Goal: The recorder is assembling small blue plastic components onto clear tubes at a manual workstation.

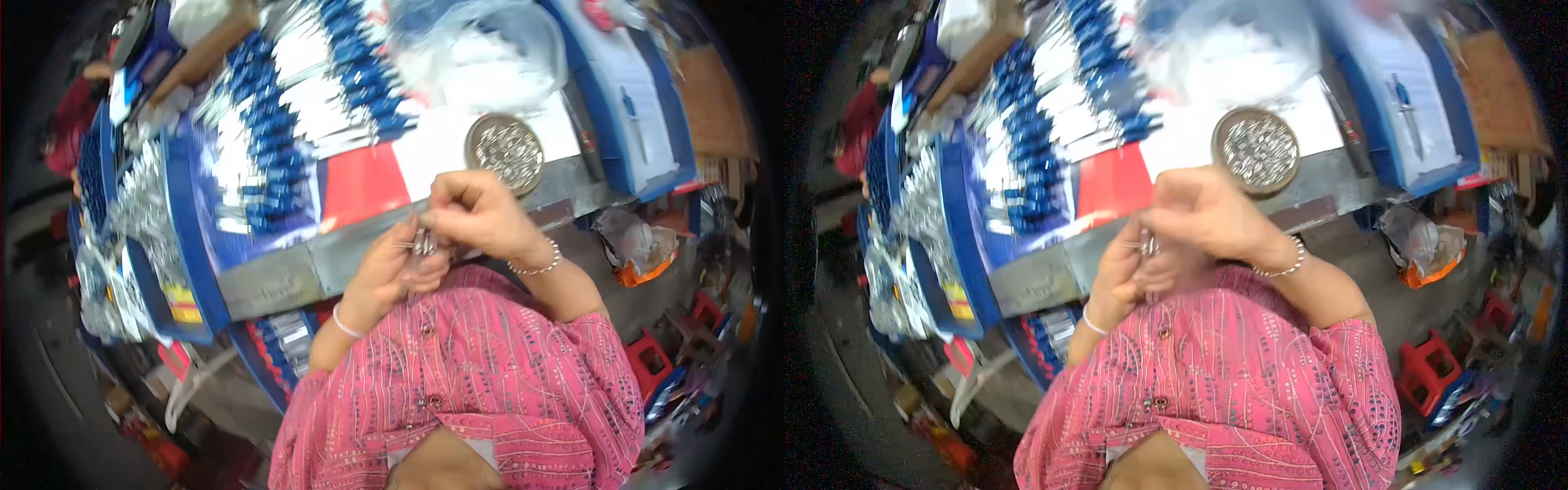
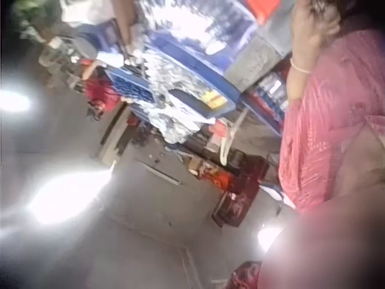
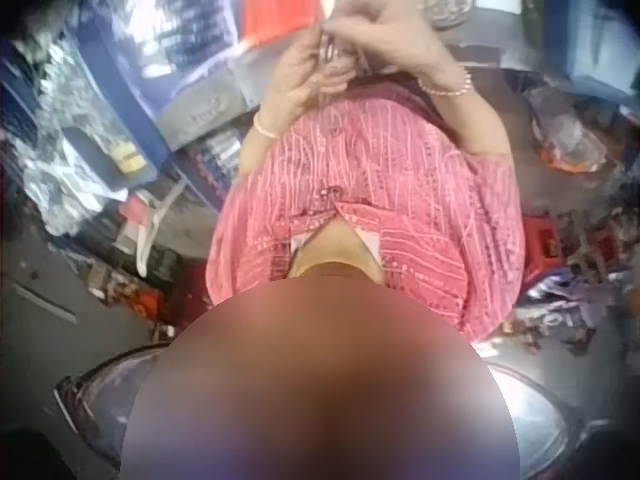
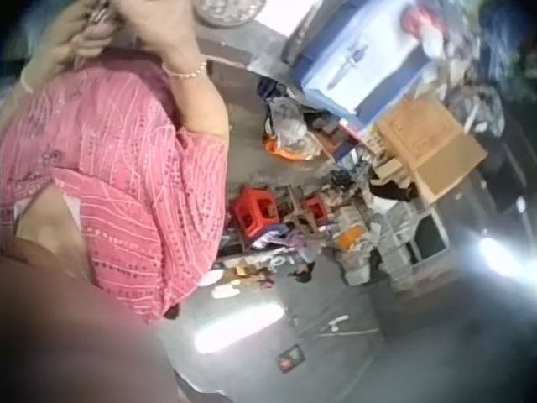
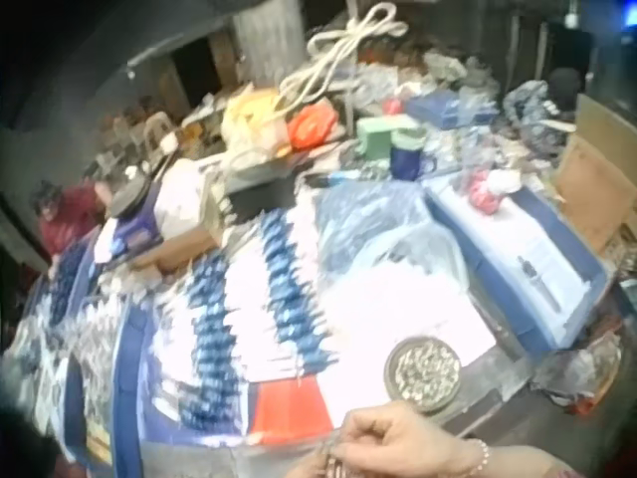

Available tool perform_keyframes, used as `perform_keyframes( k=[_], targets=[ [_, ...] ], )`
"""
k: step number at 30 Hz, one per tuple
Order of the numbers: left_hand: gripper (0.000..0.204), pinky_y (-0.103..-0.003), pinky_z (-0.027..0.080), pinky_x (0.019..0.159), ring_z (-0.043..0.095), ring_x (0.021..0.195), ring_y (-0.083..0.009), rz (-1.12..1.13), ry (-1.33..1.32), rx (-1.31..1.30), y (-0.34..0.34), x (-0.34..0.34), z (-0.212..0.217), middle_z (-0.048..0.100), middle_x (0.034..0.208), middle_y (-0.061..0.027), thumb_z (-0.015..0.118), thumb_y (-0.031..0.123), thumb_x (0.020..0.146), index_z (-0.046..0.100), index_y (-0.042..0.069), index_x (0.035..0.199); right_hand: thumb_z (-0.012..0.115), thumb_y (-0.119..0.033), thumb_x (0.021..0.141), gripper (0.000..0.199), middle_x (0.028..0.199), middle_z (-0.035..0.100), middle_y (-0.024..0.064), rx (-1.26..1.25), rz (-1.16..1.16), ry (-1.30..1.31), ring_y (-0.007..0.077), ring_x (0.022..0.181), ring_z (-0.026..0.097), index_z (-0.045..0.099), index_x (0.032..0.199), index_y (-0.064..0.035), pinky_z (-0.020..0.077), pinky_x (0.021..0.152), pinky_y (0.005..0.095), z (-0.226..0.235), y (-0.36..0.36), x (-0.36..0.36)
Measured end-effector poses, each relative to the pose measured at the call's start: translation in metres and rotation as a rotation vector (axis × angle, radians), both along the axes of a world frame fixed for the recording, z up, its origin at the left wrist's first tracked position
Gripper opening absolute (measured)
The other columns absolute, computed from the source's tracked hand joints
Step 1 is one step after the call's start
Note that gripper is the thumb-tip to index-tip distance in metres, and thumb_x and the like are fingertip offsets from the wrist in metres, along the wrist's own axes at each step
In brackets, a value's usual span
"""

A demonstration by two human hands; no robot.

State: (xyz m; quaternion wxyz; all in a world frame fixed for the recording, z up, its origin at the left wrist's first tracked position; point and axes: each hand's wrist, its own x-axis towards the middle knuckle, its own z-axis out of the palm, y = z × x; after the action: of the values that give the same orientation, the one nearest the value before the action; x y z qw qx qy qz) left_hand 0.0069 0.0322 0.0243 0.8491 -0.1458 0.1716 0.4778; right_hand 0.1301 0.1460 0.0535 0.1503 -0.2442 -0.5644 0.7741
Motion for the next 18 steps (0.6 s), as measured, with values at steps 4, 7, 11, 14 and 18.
perform_keyframes(
  k=[4, 7, 11, 14, 18],
  targets=[
    [0.044, -0.020, 0.025, 0.037, 0.030, 0.039, -0.0086, -0.027, -0.017, 0.139, 0.004, -0.006, -0.005, 0.041, 0.056, -0.0029, 0.039, 0.046, 0.088, 0.052, 0.004, 0.091, 0.057, -0.009, 0.081, 0.012, 0.065, 0.056, 0.0024, 0.012, 0.165, -0.031, 0.0053, 0.059, 0.051, 0.052, 0.073, 0.0001, 0.0405, 0.053, 0.0209, 0.006, 0.018, 0.001],
    [0.041, -0.020, 0.025, 0.037, 0.029, 0.040, -0.0078, 0.017, 0.013, 0.179, 0.011, -0.010, 0.001, 0.038, 0.055, -0.0020, 0.036, 0.044, 0.090, 0.050, 0.005, 0.091, 0.056, -0.013, 0.081, 0.014, 0.067, 0.056, 0.0028, 0.531, 0.076, -0.143, 0.0067, 0.063, 0.050, 0.055, 0.081, 0.0010, 0.0418, 0.058, 0.0238, 0.008, 0.055, 0.005],
    [0.039, -0.019, 0.025, 0.037, 0.029, 0.039, -0.0067, 0.043, 0.007, 0.168, 0.014, -0.014, 0.002, 0.035, 0.054, -0.0014, 0.032, 0.041, 0.092, 0.046, 0.004, 0.087, 0.052, -0.015, 0.083, 0.019, 0.071, 0.058, 0.0093, 0.916, -0.176, -0.349, 0.0180, 0.067, 0.056, 0.056, 0.088, 0.0028, 0.0441, 0.063, 0.0288, -0.003, 0.137, 0.016],
    [0.039, -0.019, 0.025, 0.037, 0.030, 0.039, -0.0067, 0.044, -0.013, 0.126, 0.013, -0.016, -0.005, 0.036, 0.055, -0.0019, 0.033, 0.040, 0.092, 0.046, 0.004, 0.088, 0.054, -0.015, 0.081, 0.020, 0.075, 0.060, 0.0130, 1.144, -0.159, -0.449, 0.0257, 0.071, 0.058, 0.057, 0.088, 0.0032, 0.0449, 0.065, 0.0324, -0.016, 0.169, 0.020],
    [0.038, -0.019, 0.025, 0.037, 0.031, 0.040, -0.0069, 0.040, -0.032, 0.102, 0.002, -0.017, -0.013, 0.038, 0.057, -0.0023, 0.034, 0.040, 0.092, 0.047, 0.004, 0.090, 0.056, -0.016, 0.079, 0.025, 0.088, 0.061, 0.0157, 1.452, -0.480, -0.505, 0.0323, 0.079, 0.058, 0.054, 0.097, 0.0021, 0.0455, 0.070, 0.0350, 0.000, 0.189, 0.022]
  ],
)
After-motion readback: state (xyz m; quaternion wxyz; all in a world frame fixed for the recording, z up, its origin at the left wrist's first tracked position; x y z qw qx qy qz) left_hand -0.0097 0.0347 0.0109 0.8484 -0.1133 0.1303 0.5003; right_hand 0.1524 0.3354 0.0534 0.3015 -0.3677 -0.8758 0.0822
